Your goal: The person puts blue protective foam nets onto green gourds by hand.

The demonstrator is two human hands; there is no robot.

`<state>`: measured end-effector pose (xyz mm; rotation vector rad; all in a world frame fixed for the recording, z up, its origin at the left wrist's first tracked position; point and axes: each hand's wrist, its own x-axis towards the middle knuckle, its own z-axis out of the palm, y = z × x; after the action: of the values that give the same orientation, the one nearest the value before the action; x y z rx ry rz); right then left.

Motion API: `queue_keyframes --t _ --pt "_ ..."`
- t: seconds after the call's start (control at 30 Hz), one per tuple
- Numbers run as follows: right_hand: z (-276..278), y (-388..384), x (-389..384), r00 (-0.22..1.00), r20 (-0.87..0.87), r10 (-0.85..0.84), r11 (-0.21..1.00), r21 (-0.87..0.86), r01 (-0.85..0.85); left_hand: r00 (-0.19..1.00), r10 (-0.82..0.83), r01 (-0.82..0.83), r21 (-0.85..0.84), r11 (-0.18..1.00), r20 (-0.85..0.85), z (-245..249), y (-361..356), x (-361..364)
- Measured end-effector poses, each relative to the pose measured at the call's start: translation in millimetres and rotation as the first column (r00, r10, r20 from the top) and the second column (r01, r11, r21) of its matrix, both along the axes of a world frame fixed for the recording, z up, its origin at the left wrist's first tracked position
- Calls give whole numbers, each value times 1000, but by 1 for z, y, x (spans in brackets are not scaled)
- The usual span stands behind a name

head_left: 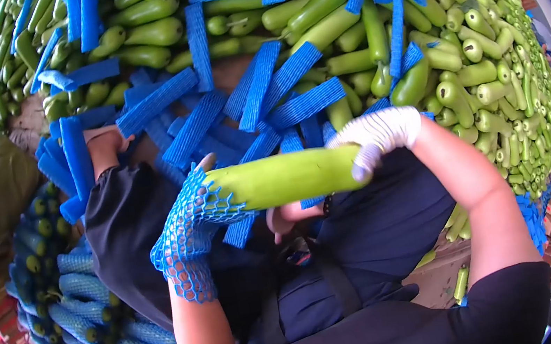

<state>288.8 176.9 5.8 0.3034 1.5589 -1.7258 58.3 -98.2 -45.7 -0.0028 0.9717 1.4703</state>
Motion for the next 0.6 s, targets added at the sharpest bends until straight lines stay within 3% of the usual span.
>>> queue_keyframes --t 0.07,0.1,0.13,0.2,0.23,0.27,0.3,0.33,0.37,0.4,0.43,0.47,0.5,0.53,0.57,0.6 --pt "-29 13 -31 974 -196 116 962 264 -62 920 -62 -8 -178 984 -387 -4 -12 1" --pt "-51 11 -48 958 -236 162 883 467 -35 947 70 -134 -187 973 -314 2 -10 7" --pt "-76 4 -65 940 -264 216 762 647 7 946 75 -139 -189 972 -314 -10 -12 10" --pt "-115 -41 -95 794 -570 210 548 742 388 681 -6 -148 -145 978 -732 -76 -21 18" --pt "-117 -70 -110 785 -616 63 634 632 445 476 -45 -139 -126 982 -878 -108 -24 20" --pt "-118 -100 -121 766 -636 -90 699 508 504 808 -89 -41 -207 977 -583 -137 -27 2" --pt "-128 -129 -127 776 -622 -102 634 560 533 509 -412 86 -431 898 -756 -91 -7 6" --pt "-137 -151 -128 785 -607 -121 565 609 557 106 -666 113 -657 746 -738 -31 13 15" --pt "-130 -158 -124 752 -596 -282 587 513 627 83 -696 144 -683 716 -713 -17 14 20" --pt "-123 -164 -118 672 -608 -422 540 426 725 74 -701 150 -687 711 -709 -19 13 30" --pt "-116 -169 -112 600 -638 -482 534 329 779 709 -260 -1 -369 929 -656 -25 9 43" --pt "-107 -173 -107 526 -656 -542 522 228 822 926 324 -356 -163 920 -192 -32 7 51" --pt "-97 -178 -103 435 -728 -530 508 139 850 964 246 -247 4 969 -105 -42 8 49" --pt "-83 -180 -98 389 -790 -474 437 172 883 954 293 -296 -46 954 -64 -34 6 53" --pt "-65 -179 -95 348 -699 -625 405 91 910 897 -13 -98 -227 969 -442 -16 14 54" --pt "-53 -176 -93 301 -585 -753 360 16 933 642 -355 15 -453 892 -679 9 25 54"
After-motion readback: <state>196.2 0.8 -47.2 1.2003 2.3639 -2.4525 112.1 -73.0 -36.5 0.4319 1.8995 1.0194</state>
